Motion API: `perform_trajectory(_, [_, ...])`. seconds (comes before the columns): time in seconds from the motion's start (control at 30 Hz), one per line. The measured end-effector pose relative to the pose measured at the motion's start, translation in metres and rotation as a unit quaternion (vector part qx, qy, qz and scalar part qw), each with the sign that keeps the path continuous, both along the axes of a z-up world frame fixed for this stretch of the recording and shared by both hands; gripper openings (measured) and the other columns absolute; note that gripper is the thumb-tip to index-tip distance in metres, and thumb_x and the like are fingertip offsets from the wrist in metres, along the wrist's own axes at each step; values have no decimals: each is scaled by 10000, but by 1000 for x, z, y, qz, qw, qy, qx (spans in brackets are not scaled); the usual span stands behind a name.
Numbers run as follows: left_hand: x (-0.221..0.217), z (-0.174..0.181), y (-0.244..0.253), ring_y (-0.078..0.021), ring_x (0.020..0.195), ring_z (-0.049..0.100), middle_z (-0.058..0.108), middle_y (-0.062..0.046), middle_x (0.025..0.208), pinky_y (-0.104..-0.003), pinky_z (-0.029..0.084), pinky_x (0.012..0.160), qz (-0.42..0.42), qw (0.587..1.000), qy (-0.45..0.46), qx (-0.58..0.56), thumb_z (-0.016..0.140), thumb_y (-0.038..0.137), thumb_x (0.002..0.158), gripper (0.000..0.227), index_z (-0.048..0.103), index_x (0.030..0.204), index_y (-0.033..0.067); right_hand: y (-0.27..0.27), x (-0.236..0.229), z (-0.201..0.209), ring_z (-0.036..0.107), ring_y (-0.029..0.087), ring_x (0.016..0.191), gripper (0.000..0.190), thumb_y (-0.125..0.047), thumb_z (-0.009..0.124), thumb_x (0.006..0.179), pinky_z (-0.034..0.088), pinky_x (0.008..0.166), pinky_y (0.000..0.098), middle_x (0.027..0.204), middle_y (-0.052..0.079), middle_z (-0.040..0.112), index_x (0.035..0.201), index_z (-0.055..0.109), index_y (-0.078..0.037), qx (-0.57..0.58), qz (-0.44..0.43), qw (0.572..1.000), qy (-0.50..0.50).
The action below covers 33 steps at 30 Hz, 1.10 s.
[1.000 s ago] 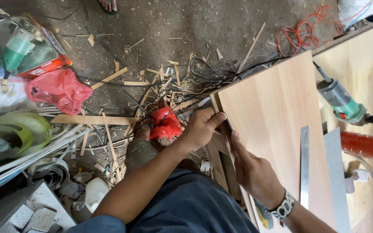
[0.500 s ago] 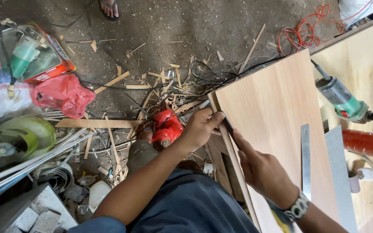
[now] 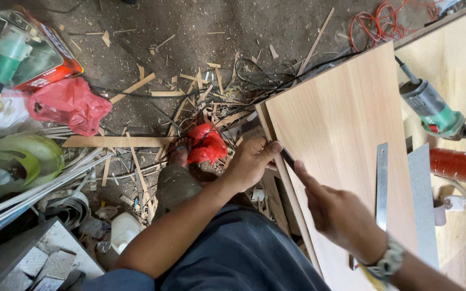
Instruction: The person files the edges of a wooden board using a hand file and checks the alignment with a square tool.
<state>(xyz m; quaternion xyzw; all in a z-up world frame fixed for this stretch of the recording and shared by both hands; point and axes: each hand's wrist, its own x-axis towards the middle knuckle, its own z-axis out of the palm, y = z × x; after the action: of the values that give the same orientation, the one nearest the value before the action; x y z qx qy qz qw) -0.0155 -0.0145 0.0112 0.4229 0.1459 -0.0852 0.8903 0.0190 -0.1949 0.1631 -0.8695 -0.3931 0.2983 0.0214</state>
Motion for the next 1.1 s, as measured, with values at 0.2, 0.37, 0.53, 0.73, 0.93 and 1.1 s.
perform_trajectory(0.2, [0, -4, -6, -258, 905, 735, 699, -125, 897, -482, 711, 791, 8, 1000, 24, -18, 621, 501, 902, 491, 683, 907, 14, 4, -10, 1, 585, 156, 339, 731, -129, 570, 951, 571, 347, 313, 520, 9, 669, 1608, 258, -203, -26, -58, 998, 6])
perform_trajectory(0.37, [-2, -10, -10, -219, 785, 718, 624, -83, 770, -427, 712, 759, 8, 1000, 16, 5, 615, 382, 963, 381, 617, 798, 38, 0, -24, -21, 527, 134, 337, 705, 44, 523, 947, 473, 320, 278, 628, 89, 669, 1587, 242, -42, 36, -11, 999, -18])
perform_trajectory(0.53, [-4, -8, -13, -263, 870, 686, 519, -94, 908, -489, 710, 805, 43, 999, 0, -21, 599, 216, 1011, 332, 580, 781, -21, -10, -26, -29, 570, 77, 333, 615, -42, 544, 1020, 557, 273, 195, 692, 90, 729, 1565, 261, 8, 150, -42, 988, -6])
perform_trajectory(0.73, [-23, 13, -3, -274, 987, 667, 611, -181, 1203, -321, 608, 712, 192, 943, -28, 271, 467, 367, 1053, 447, 449, 1395, 79, -9, -15, 36, 823, 285, 594, 615, -219, 556, 943, 597, 564, 358, 1246, 113, 767, 1544, 423, -204, 94, -147, 985, 0])
perform_trajectory(0.93, [-6, 34, 2, -304, 1108, 596, 562, -176, 1255, -422, 547, 966, 308, 809, -94, 491, 634, 228, 1011, 219, 707, 1137, 64, -26, -12, 47, 533, 139, 363, 646, -131, 552, 955, 525, 457, 265, 587, 22, 649, 1586, 416, -139, 130, -271, 954, -12])
perform_trajectory(1.1, [9, 43, -4, -323, 1293, 581, 551, -207, 1452, -469, 523, 1019, 250, 879, 71, 399, 705, 210, 911, 188, 768, 867, 39, -45, -26, 37, 536, 147, 386, 680, -172, 582, 931, 546, 466, 272, 603, 26, 662, 1590, 416, -170, 147, -307, 940, 17])
